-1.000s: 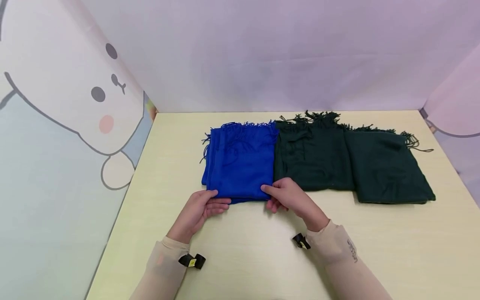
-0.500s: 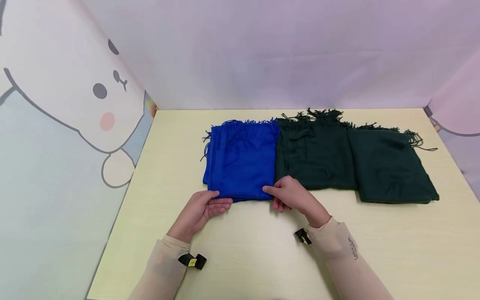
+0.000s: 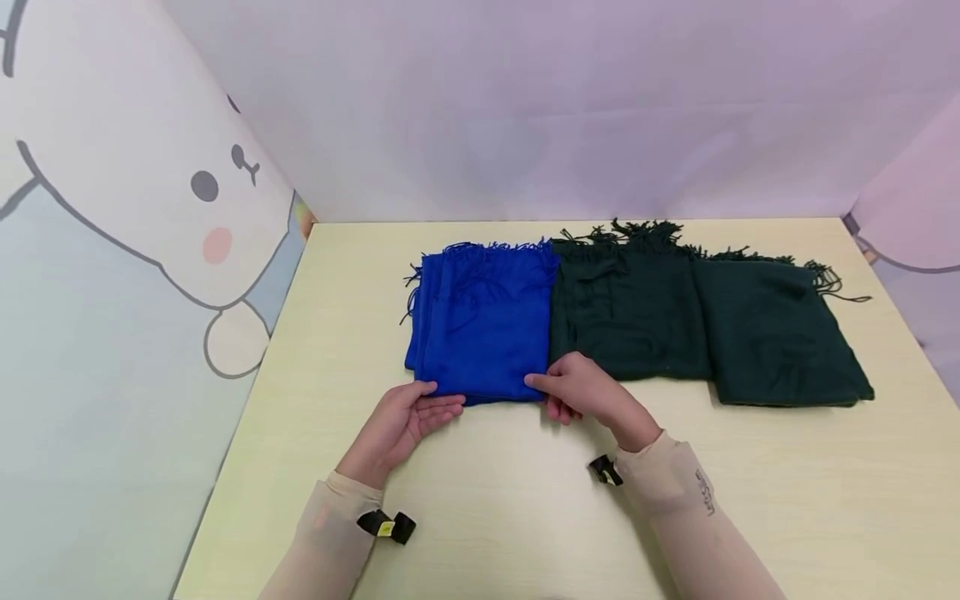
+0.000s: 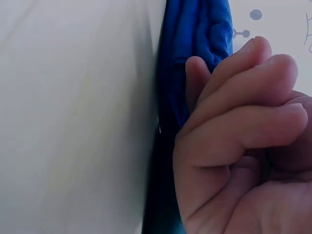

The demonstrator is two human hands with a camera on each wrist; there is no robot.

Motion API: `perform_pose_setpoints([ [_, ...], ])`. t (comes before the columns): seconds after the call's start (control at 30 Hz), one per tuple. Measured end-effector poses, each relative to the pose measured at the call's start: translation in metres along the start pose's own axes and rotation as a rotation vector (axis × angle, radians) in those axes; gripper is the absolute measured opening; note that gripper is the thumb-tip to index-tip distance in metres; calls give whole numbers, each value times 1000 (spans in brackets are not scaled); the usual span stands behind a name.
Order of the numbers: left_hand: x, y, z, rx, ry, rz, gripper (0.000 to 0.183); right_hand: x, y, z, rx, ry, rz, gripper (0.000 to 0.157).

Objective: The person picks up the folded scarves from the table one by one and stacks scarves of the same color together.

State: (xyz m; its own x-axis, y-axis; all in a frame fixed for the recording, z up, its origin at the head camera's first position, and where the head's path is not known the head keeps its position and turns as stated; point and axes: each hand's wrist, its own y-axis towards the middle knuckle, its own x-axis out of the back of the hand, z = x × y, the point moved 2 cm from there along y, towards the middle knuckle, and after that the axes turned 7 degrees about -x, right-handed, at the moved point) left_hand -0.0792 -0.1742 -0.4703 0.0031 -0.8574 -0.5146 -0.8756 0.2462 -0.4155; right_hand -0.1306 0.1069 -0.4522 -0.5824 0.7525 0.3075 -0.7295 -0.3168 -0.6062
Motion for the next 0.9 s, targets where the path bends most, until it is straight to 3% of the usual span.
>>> perform_pose_setpoints([
  [0.3, -14, -1, 8, 42, -130, 98, 29, 16, -10, -5, 44, 15, -6, 50],
  [0.57, -38, 0, 21, 93, -101, 141, 46, 37, -29, -23, 29, 122, -70, 51],
  [0.73, -59, 8, 28, 116, -98, 228, 46, 59, -49, -48, 54, 252, -172, 53],
  [0.9, -81, 15, 35, 111, -82, 305, 41, 78, -79, -78, 100, 298, -344, 51],
])
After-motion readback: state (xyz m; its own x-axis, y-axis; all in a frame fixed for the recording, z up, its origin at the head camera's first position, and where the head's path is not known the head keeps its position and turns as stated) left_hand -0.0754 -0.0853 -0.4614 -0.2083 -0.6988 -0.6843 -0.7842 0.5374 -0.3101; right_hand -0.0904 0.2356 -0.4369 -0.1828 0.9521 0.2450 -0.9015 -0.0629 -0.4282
